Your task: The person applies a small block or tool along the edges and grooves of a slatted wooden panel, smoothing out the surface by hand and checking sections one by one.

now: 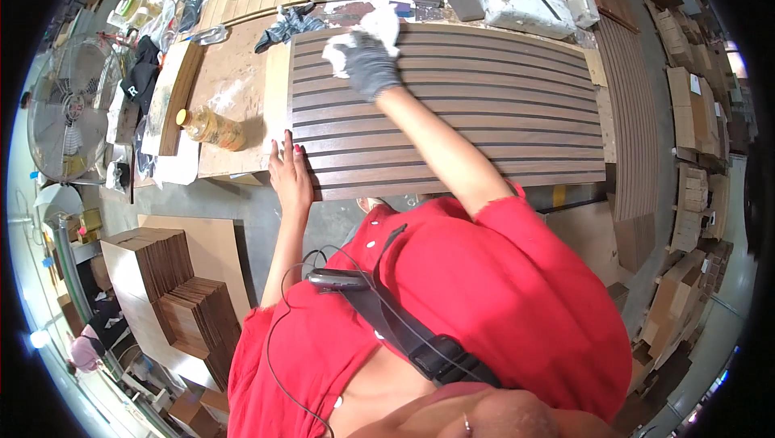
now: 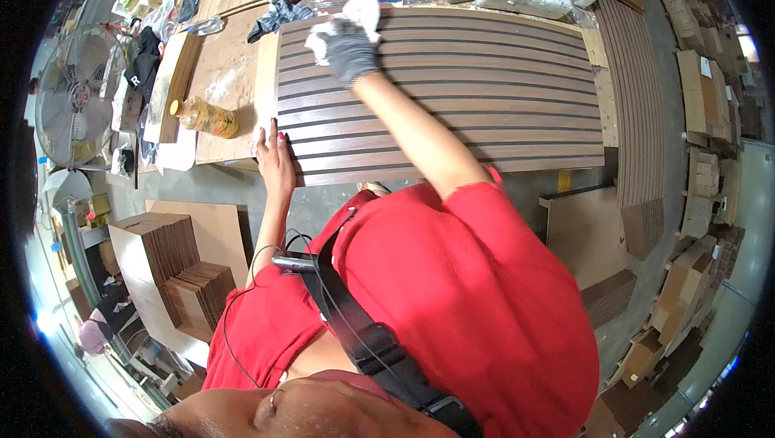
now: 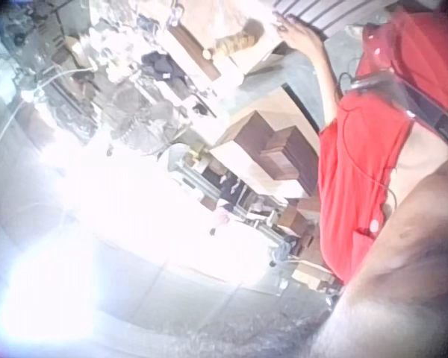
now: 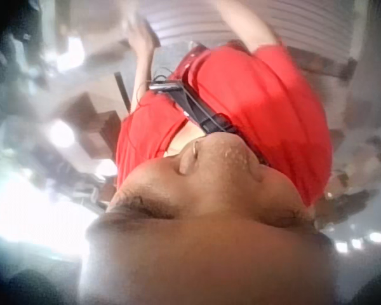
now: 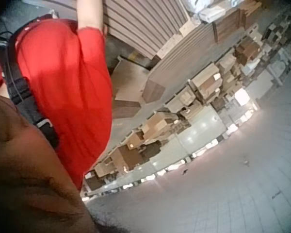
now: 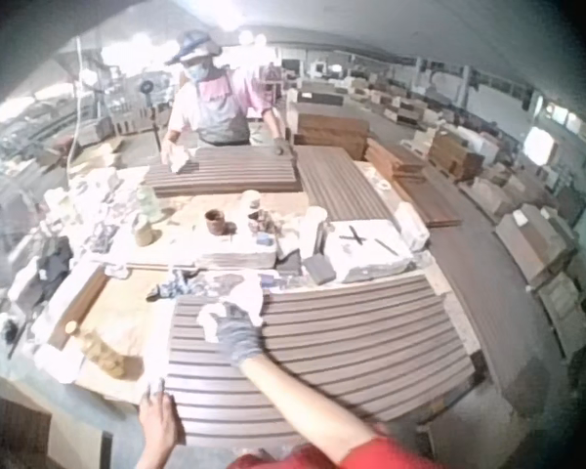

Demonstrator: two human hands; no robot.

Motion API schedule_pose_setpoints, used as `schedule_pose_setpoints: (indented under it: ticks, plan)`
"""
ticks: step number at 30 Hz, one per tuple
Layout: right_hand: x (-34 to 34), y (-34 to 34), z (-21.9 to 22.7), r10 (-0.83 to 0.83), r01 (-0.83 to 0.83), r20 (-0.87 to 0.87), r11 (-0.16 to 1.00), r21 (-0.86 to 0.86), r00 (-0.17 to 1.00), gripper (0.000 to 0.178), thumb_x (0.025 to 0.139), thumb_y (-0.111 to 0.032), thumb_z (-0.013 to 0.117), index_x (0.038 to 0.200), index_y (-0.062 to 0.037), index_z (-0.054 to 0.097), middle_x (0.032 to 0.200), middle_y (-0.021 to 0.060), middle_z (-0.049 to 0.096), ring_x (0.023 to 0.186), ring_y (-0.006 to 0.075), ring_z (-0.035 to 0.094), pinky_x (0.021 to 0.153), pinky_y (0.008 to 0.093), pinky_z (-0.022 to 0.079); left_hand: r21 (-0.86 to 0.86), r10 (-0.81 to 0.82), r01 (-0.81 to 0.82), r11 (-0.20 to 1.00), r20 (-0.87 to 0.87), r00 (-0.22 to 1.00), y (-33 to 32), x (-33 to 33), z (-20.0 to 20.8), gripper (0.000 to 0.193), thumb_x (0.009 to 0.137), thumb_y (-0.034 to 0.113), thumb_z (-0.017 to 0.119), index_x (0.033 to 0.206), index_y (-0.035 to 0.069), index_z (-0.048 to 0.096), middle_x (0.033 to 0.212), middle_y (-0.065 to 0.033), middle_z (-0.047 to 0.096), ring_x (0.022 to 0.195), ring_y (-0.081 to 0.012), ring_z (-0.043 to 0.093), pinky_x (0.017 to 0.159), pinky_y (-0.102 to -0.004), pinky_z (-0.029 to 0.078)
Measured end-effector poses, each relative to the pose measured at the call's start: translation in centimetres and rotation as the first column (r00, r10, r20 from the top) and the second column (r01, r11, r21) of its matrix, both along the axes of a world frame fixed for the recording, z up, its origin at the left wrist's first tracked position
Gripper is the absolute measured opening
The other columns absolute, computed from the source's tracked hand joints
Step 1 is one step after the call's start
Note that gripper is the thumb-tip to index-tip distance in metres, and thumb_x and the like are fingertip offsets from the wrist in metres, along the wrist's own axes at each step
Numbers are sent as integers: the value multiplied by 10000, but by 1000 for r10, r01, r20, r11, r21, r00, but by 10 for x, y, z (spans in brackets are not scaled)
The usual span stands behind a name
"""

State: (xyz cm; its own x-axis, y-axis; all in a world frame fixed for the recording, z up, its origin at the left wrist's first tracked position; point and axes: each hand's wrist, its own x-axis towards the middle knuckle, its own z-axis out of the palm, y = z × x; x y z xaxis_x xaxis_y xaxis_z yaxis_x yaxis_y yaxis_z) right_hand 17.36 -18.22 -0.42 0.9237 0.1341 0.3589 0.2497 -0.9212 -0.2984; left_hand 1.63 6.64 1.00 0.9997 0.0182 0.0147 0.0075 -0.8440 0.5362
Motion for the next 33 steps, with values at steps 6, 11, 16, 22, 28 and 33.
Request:
schedule_pose_setpoints:
  ticks: [6,11,16,22,28,33]
  plan:
    - [-75,-323,-31,-397,449,225,851,-273,890,402,899,-277,594,1250,-83,618,1277,142,586,1223,311,522,1089,418,374,-58,18,-15,998,56,998,-1,0,-2,465,1063,367,327,1485,209,442,1491,-272,353,1370,-417,352,1123,-468,291]
    - [-96,-476,3,-691,683,-158,722,-113,705,318,884,-173,618,1189,-82,618,1127,134,637,980,276,608,861,384,517,-60,17,-12,998,79,997,-1,2,-3,460,1064,341,332,1473,175,462,1477,-275,372,1365,-405,356,1123,-457,288]
    - [-39,-315,-59,-33,36,-16,896,443,999,311,906,-77,503,1196,-4,590,1037,179,658,1024,305,593,947,348,457,-187,-8,17,982,46,999,1,4,-8,473,1066,337,329,1480,143,448,1494,-249,352,1386,-363,326,1143,-434,249]
    - [-82,-394,14,-261,563,-500,429,707,826,270,846,-3,554,1049,-78,715,1058,147,685,813,272,661,680,339,561,-121,-16,22,992,51,999,3,5,-9,503,1066,388,310,1488,146,435,1503,-241,337,1392,-365,324,1146,-438,240]
    - [-71,-409,3,-180,175,-129,983,-52,975,320,714,-88,727,1028,-138,763,1214,205,607,1113,358,575,1001,413,439,-146,-15,18,989,22,1000,2,5,-8,514,1066,390,306,1488,124,430,1496,-235,349,1391,-356,326,1147,-428,244]
    - [-66,-429,10,-346,389,-362,920,53,866,305,735,-108,738,1035,-156,769,1238,188,634,1085,328,613,1031,391,446,-149,-24,29,988,34,999,3,5,-9,503,1069,379,299,1490,137,432,1510,-232,340,1389,-354,331,1148,-424,243]
